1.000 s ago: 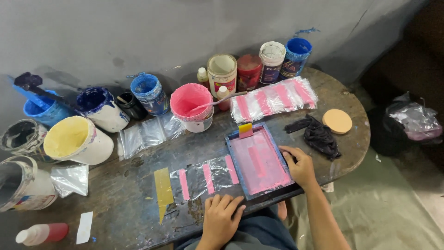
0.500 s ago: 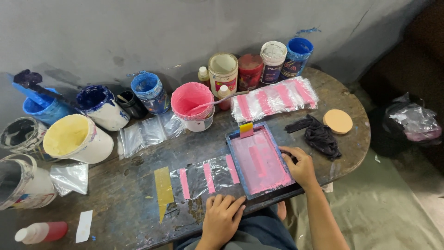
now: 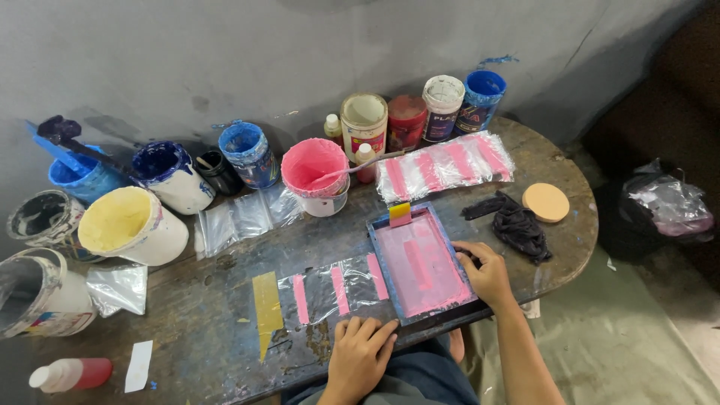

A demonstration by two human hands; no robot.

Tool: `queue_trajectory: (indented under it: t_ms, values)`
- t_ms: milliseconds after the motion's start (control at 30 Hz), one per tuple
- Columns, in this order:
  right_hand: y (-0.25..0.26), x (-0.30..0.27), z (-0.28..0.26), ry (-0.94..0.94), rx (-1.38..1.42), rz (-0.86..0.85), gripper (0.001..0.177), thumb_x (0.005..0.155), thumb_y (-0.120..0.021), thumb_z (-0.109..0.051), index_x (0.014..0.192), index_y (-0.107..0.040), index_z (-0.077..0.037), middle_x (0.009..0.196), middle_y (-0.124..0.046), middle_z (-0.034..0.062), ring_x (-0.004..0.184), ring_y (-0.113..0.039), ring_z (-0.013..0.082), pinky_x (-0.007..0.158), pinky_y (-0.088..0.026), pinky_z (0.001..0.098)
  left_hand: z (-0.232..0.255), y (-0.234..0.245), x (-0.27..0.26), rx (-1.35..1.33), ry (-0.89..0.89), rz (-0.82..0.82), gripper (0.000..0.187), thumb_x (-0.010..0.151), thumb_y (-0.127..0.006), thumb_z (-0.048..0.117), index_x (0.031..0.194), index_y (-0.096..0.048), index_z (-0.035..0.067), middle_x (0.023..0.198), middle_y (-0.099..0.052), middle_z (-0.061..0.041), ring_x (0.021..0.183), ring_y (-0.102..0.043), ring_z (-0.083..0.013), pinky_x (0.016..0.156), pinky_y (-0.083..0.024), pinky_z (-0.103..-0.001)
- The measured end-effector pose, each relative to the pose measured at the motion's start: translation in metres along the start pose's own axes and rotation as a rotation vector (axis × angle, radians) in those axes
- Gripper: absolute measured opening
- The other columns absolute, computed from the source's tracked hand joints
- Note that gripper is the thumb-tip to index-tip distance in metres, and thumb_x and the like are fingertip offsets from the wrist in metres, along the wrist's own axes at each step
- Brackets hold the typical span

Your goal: The person uses a yellow squeegee to spread pink ink across a screen printing frame. They repeatedly pull the squeegee across the mesh to ensure even coverage of the ink within the taped-off area.

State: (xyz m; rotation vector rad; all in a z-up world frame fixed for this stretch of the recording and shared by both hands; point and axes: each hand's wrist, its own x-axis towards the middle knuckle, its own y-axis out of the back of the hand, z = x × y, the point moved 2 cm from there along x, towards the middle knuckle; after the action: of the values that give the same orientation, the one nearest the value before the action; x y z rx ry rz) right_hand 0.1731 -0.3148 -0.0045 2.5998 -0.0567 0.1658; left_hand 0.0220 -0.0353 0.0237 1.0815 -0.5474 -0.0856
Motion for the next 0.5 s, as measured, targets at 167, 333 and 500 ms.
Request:
queue_trajectory:
  t_ms: [167, 333, 500]
  values:
    - [-0.0008, 0.0007, 0.0031, 0.012, -0.016, 0.003, 0.025, 0.094, -0.067, -0.015, 0.116, -0.080, -0.017, 0.109, -0.077, 0.0022, 0.094, -0.070, 0.0147, 0.070, -0.049, 0.0282, 0.0012, 0.0022, 0.0009, 0.000, -0.007, 0.017, 0.024, 0.101, -0.063, 0.027, 0.120, -0.074, 0.018, 0.094, -0.064, -0.001, 0.082, -0.053, -0.0261, 0.077, -0.039, -0.044]
    - [-0.0017, 0.0009, 0.0052, 0.036, -0.023, 0.014, 0.025, 0.093, -0.069, -0.015, 0.116, -0.080, -0.017, 0.111, -0.078, 0.0034, 0.101, -0.071, 0.0167, 0.081, -0.052, 0.0297, 0.0008, 0.0022, 0.0008, -0.008, -0.005, 0.016, 0.023, 0.101, -0.063, 0.026, 0.120, -0.074, 0.018, 0.094, -0.064, -0.001, 0.082, -0.053, -0.0260, 0.077, -0.040, -0.044]
    - [0.0017, 0.0033, 0.0080, 0.041, 0.114, 0.112, 0.023, 0.097, -0.063, -0.010, 0.115, -0.078, -0.009, 0.112, -0.078, 0.0054, 0.104, -0.071, 0.0163, 0.093, -0.055, 0.0286, -0.0011, 0.0035, 0.0021, -0.100, 0.066, -0.008, 0.026, 0.101, -0.062, 0.029, 0.122, -0.074, 0.021, 0.097, -0.066, 0.000, 0.088, -0.055, -0.0258, 0.082, -0.038, -0.045]
